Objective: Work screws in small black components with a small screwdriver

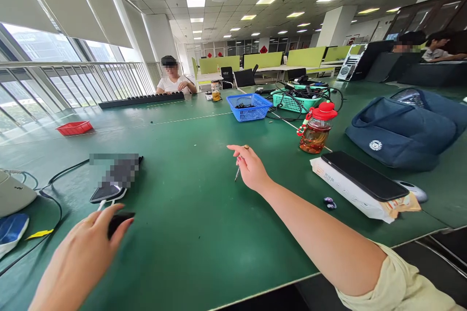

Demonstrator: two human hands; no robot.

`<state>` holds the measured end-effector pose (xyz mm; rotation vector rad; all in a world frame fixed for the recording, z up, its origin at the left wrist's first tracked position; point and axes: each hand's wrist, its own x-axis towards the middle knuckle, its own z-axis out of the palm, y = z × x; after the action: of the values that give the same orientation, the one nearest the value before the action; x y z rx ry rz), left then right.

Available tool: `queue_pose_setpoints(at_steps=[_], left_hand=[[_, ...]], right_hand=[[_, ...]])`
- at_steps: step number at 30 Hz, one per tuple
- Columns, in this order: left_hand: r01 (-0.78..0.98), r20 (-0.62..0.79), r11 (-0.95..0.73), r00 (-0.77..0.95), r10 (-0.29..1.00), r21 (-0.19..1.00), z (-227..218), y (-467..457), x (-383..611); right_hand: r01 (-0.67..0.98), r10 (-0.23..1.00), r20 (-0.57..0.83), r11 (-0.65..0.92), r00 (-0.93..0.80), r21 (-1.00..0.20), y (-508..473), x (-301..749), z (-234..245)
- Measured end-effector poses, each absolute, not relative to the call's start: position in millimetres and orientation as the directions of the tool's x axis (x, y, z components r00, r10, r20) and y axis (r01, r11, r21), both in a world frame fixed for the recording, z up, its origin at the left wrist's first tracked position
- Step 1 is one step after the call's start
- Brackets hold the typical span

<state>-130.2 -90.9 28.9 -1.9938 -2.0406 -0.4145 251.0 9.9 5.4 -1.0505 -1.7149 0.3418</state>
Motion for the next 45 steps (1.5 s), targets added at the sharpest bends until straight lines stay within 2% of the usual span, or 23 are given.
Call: queue_pose_setpoints(at_steps=[2,5,10,15,19,23,30,38,45], left_hand=[[0.987,0.348,-0.158,0.151,0.925,-0.008,48,-85,-87],[0.927,0.301,-0.373,0.343,0.89,0.047,60,-67,-30],[0.838,0.222,-0.514,0.475,0.852,0.181,47,-31,31],[0.825,0.213,-0.499,0.454,0.865,0.265,26,-9,45],[0.799,0.176,-0.467,0.433,0.884,0.379,16,-5,38],[0.741,0.199,-0.475,0.435,0.878,0.476,12,-6,31],[0.745,0.184,-0.471,0.439,0.879,0.473,6,-4,27],[0.728,0.192,-0.468,0.433,0.881,0.502,2,3,25],[0.722,0.184,-0.456,0.427,0.885,0.52,2,4,27]], right_hand=[[0.492,0.773,0.63,0.575,-0.067,-0.654,10,250,5],[0.502,0.76,0.646,0.585,-0.067,-0.636,9,249,5],[0.494,0.741,0.671,0.593,-0.027,-0.635,7,247,6],[0.504,0.76,0.649,0.576,-0.041,-0.643,7,245,7],[0.507,0.766,0.639,0.577,-0.065,-0.64,6,244,8],[0.517,0.765,0.641,0.574,-0.061,-0.635,5,244,11],[0.578,0.78,0.626,0.525,-0.032,-0.625,2,245,15],[0.426,0.583,0.812,0.728,0.028,-0.537,-10,233,16],[0.371,0.561,0.827,0.775,-0.031,-0.511,-19,224,17]])
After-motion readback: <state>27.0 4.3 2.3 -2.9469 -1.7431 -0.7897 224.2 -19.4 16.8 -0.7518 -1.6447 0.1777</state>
